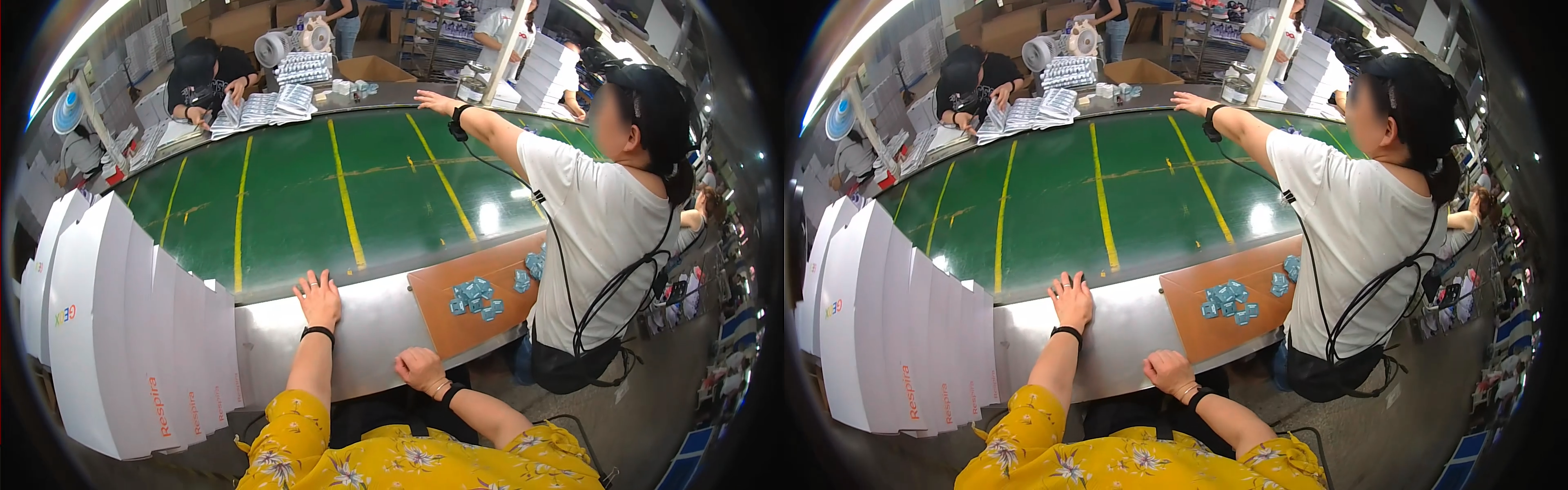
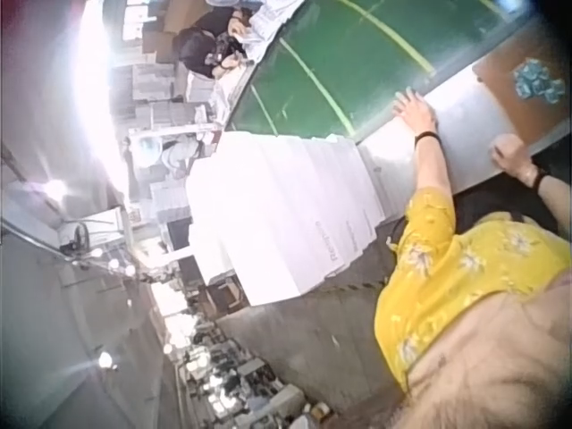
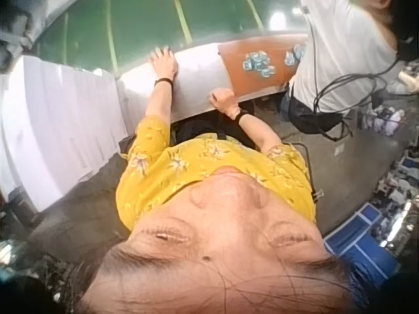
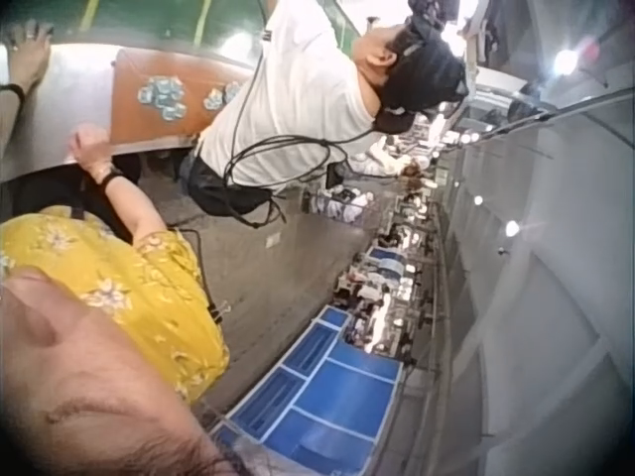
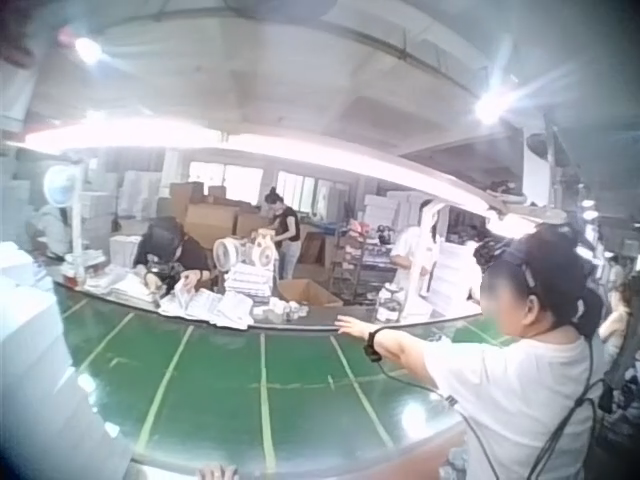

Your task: Moving a chair and then sorting and counting blue adhesive labels on a work surface.

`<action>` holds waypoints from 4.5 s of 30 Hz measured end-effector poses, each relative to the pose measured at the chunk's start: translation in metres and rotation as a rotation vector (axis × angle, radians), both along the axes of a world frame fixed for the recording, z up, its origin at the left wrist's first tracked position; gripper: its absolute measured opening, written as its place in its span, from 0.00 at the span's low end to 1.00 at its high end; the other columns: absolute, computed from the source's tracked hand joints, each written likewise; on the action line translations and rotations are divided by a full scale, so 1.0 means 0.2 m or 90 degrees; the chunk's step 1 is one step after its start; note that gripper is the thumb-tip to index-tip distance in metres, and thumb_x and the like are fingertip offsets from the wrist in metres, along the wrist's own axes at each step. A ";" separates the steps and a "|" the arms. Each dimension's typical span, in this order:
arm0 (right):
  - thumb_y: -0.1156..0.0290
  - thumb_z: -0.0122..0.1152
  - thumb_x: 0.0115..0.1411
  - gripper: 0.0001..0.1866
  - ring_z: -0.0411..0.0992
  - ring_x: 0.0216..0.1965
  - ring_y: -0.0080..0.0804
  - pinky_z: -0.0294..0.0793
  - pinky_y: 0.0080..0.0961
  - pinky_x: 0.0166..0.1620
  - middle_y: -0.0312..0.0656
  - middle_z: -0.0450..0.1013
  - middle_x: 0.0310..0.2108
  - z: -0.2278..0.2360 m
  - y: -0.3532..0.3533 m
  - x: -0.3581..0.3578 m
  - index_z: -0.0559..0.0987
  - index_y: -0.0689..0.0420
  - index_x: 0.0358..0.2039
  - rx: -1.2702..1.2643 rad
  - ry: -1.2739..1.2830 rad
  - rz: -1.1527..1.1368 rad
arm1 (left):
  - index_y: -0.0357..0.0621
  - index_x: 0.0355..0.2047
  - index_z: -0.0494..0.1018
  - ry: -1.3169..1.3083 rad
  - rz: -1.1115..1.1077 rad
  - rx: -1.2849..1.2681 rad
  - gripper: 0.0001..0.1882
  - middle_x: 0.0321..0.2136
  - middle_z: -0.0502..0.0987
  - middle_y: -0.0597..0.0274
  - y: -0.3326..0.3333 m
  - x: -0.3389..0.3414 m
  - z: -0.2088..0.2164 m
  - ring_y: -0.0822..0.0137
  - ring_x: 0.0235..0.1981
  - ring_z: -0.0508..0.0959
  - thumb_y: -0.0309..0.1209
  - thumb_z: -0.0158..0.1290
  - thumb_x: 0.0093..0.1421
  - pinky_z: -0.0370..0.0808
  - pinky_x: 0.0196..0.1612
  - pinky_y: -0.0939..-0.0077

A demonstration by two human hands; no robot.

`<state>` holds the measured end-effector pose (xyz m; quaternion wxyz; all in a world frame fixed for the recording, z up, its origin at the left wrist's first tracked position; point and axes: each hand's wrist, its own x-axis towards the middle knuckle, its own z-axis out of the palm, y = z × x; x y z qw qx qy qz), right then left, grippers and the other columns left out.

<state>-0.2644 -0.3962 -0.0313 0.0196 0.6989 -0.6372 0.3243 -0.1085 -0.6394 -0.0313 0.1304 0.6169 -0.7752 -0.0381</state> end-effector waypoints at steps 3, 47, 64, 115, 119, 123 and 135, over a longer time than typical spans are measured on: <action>0.67 0.63 0.57 0.11 0.72 0.25 0.40 0.73 0.35 0.31 0.39 0.70 0.21 0.01 0.00 0.01 0.71 0.52 0.22 0.006 0.014 -0.008 | 0.55 0.64 0.66 -0.011 0.008 0.005 0.23 0.65 0.64 0.50 0.00 0.00 0.01 0.45 0.66 0.60 0.42 0.40 0.71 0.49 0.69 0.39; 0.74 0.62 0.59 0.01 0.75 0.30 0.44 0.75 0.33 0.36 0.43 0.75 0.26 0.07 0.09 -0.07 0.79 0.57 0.31 0.012 -0.420 -0.082 | 0.61 0.64 0.66 -0.064 0.023 0.045 0.22 0.67 0.61 0.54 0.02 -0.01 0.02 0.47 0.67 0.58 0.41 0.39 0.71 0.52 0.67 0.40; 0.72 0.55 0.66 0.25 0.61 0.64 0.62 0.62 0.47 0.66 0.64 0.63 0.62 0.03 -0.04 -1.21 0.66 0.67 0.62 0.166 -0.123 -0.638 | 0.56 0.60 0.71 -0.039 0.004 -0.042 0.20 0.61 0.67 0.56 -0.01 -0.01 -0.04 0.51 0.62 0.63 0.40 0.42 0.70 0.57 0.64 0.49; 0.74 0.65 0.62 0.09 0.77 0.37 0.42 0.77 0.36 0.39 0.48 0.76 0.39 1.57 0.10 -0.47 0.81 0.62 0.43 -0.076 -0.615 0.704 | 0.42 0.53 0.73 -0.008 0.013 -0.086 0.19 0.56 0.70 0.54 -0.01 0.03 -0.02 0.51 0.60 0.65 0.39 0.49 0.66 0.60 0.62 0.53; 0.74 0.65 0.63 0.09 0.75 0.36 0.42 0.76 0.35 0.41 0.48 0.76 0.39 1.57 0.13 -0.47 0.81 0.61 0.42 -0.088 -0.575 0.751 | 0.42 0.52 0.74 0.004 -0.004 -0.081 0.19 0.55 0.71 0.55 0.00 0.00 -0.01 0.52 0.59 0.65 0.39 0.49 0.66 0.61 0.62 0.55; 0.73 0.64 0.64 0.08 0.75 0.36 0.43 0.76 0.35 0.40 0.48 0.76 0.39 1.60 0.15 -0.42 0.81 0.62 0.41 -0.088 -0.541 0.739 | 0.42 0.51 0.74 -0.007 -0.002 -0.118 0.19 0.54 0.71 0.55 0.00 0.02 -0.03 0.53 0.58 0.66 0.39 0.49 0.66 0.61 0.61 0.55; 0.72 0.65 0.63 0.06 0.74 0.36 0.40 0.77 0.33 0.41 0.46 0.79 0.39 1.62 0.15 -0.21 0.83 0.60 0.38 -0.147 -0.586 0.700 | 0.40 0.51 0.74 0.002 0.005 -0.100 0.20 0.56 0.70 0.53 0.00 -0.02 -0.03 0.53 0.59 0.66 0.40 0.48 0.67 0.62 0.60 0.53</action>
